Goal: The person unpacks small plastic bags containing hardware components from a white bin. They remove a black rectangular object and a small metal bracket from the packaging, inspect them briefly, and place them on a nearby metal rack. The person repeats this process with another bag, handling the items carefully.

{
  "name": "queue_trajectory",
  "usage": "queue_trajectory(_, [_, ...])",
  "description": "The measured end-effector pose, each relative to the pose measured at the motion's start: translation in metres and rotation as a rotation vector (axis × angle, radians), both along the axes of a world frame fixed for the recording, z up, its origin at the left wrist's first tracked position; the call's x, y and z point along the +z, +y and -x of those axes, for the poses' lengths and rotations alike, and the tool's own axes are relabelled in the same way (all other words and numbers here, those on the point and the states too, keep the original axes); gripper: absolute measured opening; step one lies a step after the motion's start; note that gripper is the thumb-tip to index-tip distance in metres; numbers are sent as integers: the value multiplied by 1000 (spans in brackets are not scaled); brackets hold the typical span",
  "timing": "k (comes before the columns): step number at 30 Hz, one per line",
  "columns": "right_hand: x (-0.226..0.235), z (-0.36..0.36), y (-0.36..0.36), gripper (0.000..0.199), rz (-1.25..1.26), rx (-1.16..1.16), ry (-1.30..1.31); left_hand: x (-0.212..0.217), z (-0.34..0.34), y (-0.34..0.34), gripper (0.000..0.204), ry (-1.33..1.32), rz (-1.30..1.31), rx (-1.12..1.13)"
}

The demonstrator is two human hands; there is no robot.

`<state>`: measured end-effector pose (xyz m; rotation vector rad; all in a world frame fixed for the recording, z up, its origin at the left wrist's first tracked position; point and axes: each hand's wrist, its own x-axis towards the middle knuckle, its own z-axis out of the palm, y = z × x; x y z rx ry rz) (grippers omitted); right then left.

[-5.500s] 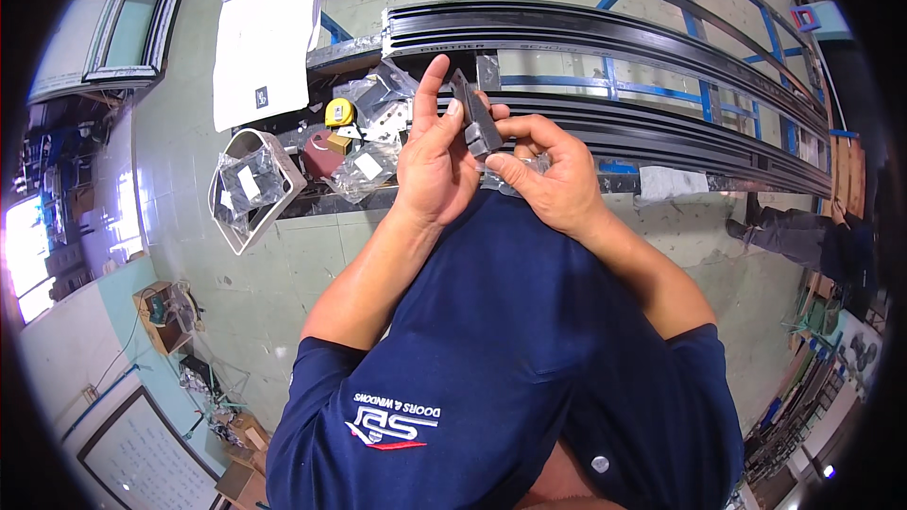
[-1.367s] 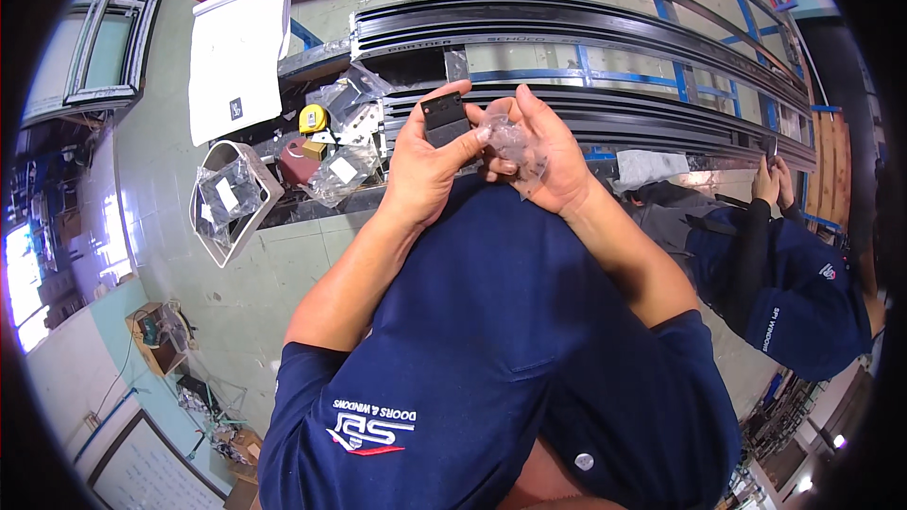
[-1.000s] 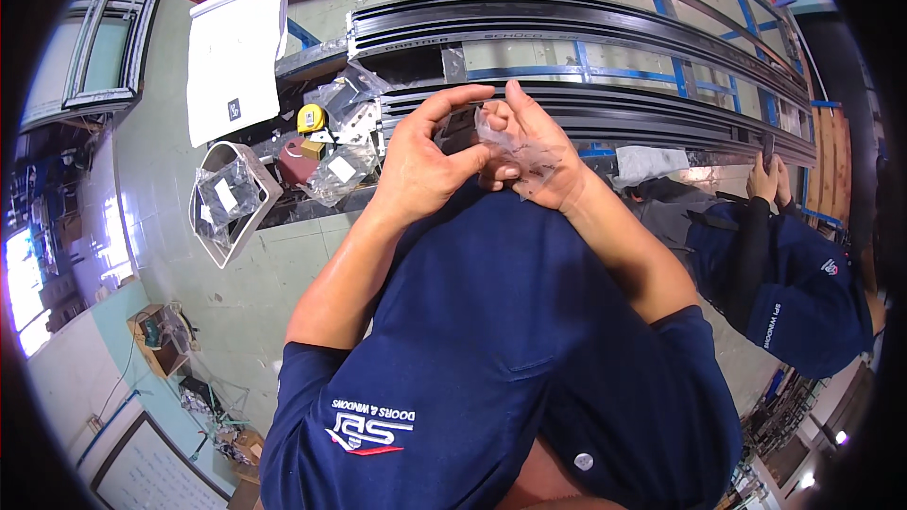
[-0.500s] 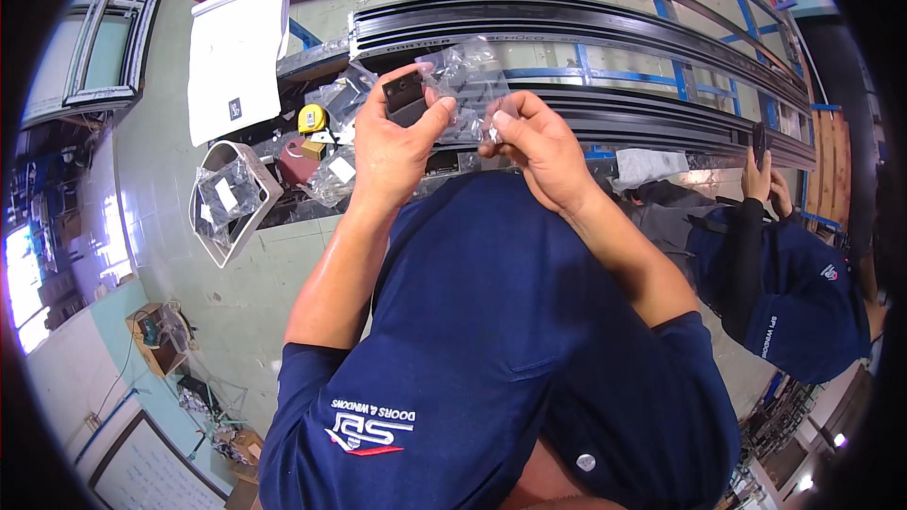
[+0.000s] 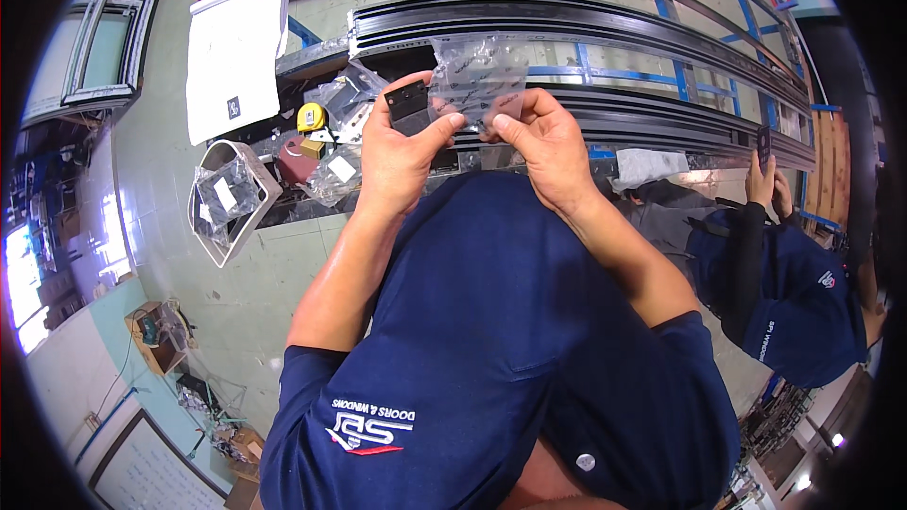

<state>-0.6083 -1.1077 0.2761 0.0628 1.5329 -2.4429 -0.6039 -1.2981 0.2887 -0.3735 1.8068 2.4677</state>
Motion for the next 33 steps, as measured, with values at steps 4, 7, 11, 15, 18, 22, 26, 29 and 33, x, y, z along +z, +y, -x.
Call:
queue_trajectory(4, [5, 1, -3, 30, -76, 17, -38, -2, 0, -1, 60, 8, 35, -26])
queue_trajectory(7, [9, 1, -3, 35, -84, -7, -48, -2, -3, 0, 61, 14, 18, -41])
queue_trajectory(11, [1, 2, -3, 37, -79, -64, -12, -1, -3, 2, 62, -2, -7, -100])
queue_trajectory(15, [4, 0, -4, 41, -39, -7, -40, -8, -3, 2, 63, 6, 11, -85])
queue_trajectory(18, [4, 1, -5, 44, -49, 15, -51, -10, -1, 1, 63, 16, 19, -98])
queue_trajectory(22, [3, 2, -2, 44, -119, 45, -29, -7, -3, 4, 64, -31, -139, -91])
queue_trajectory(26, [5, 1, -3, 44, -133, 44, -37, -15, -2, 4, 64, -15, -155, -72])
queue_trajectory(29, [6, 1, -3, 44, -135, 54, -34, -19, -3, 5, 65, -21, -198, -51])
queue_trajectory(33, [5, 1, -1, 42, -93, 64, -46, -16, -4, 6, 66, -48, -269, -39])
